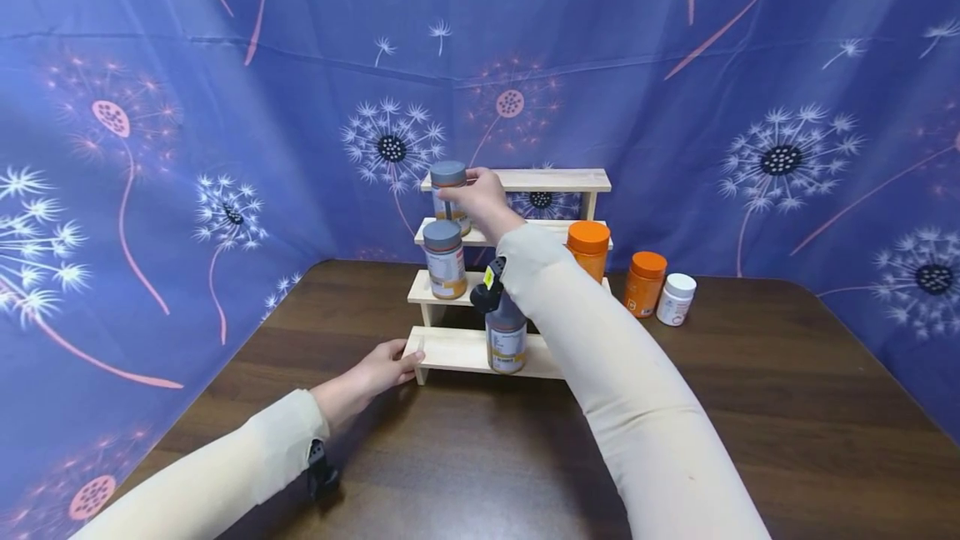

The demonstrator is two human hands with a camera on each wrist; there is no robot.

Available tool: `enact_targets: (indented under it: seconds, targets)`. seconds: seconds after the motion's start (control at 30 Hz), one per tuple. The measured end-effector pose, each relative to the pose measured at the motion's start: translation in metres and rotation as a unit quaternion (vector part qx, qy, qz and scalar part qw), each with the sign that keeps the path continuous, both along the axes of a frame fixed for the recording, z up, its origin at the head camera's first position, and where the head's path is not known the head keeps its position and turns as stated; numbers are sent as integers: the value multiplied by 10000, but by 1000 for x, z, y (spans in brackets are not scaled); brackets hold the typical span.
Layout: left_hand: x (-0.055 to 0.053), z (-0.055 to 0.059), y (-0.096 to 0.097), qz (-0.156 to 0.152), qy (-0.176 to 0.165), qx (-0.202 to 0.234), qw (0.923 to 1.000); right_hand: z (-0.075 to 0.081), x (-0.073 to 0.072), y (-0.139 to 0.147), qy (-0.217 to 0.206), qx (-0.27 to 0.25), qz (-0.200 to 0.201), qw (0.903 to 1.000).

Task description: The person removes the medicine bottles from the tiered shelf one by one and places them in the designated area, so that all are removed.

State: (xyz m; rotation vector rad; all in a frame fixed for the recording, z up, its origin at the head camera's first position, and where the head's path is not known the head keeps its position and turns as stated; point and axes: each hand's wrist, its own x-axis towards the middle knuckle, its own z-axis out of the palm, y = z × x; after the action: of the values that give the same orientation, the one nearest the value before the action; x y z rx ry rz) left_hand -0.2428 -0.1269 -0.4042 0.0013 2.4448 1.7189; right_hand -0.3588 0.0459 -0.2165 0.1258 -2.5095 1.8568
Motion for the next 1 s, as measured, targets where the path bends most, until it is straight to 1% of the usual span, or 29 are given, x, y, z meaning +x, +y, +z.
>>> enact_targets:
  seconds: [0.17,0.43,0.53,0.67,0.77,1.0]
  targets:
    - [0,1,0,3,-37,0,10000,-2,0,-4,7,-92,-31,10000]
    - [0,2,-1,-55,-75,3,10000,-5,1,-4,307,-37,42,9995]
    - [0,3,-1,-111,-89,-16,9999,-7,-1,-2,344,-81,97,9993]
    - [1,3,0,-155,-105,25,9998,-8,-1,-1,173,-354,137,9991]
    - [2,3,-1,-132,-118,91,9998,-7,1,-2,46,-558,134,9983]
    - [2,2,-1,-107,-127,84,9998,-6,3,-4,-154,-761,56,9970]
